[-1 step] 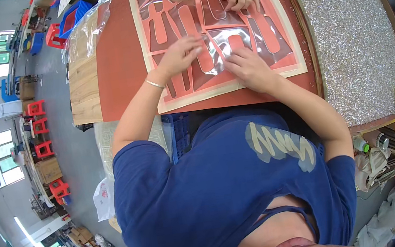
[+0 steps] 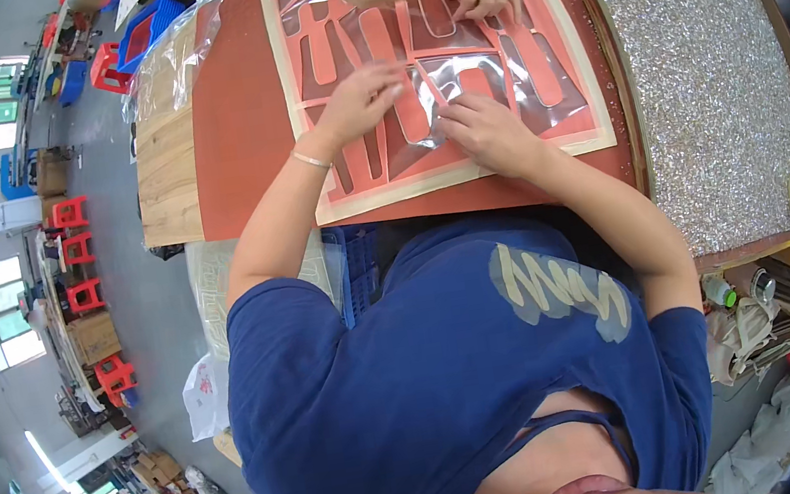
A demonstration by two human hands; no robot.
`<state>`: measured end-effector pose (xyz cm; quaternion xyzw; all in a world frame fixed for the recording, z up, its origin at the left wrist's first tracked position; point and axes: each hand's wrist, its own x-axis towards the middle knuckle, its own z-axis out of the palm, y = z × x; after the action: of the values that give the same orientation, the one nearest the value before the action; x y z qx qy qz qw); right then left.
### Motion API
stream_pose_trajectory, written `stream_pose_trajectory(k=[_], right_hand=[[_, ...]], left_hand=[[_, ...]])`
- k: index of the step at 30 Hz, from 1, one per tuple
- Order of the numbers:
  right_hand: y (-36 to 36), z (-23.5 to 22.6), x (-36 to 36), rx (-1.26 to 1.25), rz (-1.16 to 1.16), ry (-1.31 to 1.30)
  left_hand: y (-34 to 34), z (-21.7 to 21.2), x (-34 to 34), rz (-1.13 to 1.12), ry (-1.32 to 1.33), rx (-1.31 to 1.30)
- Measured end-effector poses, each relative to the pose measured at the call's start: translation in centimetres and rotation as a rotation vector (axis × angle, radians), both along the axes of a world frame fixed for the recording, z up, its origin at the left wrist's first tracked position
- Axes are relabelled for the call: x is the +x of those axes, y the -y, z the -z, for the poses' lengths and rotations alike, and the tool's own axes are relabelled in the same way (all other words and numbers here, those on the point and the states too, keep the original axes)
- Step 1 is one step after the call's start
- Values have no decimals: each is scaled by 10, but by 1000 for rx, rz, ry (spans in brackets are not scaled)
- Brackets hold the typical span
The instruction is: Placing stencils on adhesive sheets and applying glitter to create shoe components.
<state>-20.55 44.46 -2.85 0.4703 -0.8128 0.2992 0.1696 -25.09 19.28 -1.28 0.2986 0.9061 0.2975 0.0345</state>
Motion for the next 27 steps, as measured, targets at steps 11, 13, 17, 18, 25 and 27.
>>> stream_pose_trajectory(k=[11, 13, 17, 18, 25, 27], right_hand=[[35, 1, -36, 574, -231, -121], [36, -3, -40, 630, -276, -168], [36, -6, -44, 465, -339, -490], [38, -7, -45, 473, -353, -490], [42, -16, -46, 389, -320, -182], [43, -23, -49, 334, -296, -102]], left_hand=[[11, 47, -21, -210, -169, 197], [9, 47, -20, -220, -239, 181], [11, 51, -21, -197, -291, 175], [10, 51, -20, -198, -296, 177], [14, 55, -18, -192, -282, 158], [15, 53, -18, -194, -273, 176]])
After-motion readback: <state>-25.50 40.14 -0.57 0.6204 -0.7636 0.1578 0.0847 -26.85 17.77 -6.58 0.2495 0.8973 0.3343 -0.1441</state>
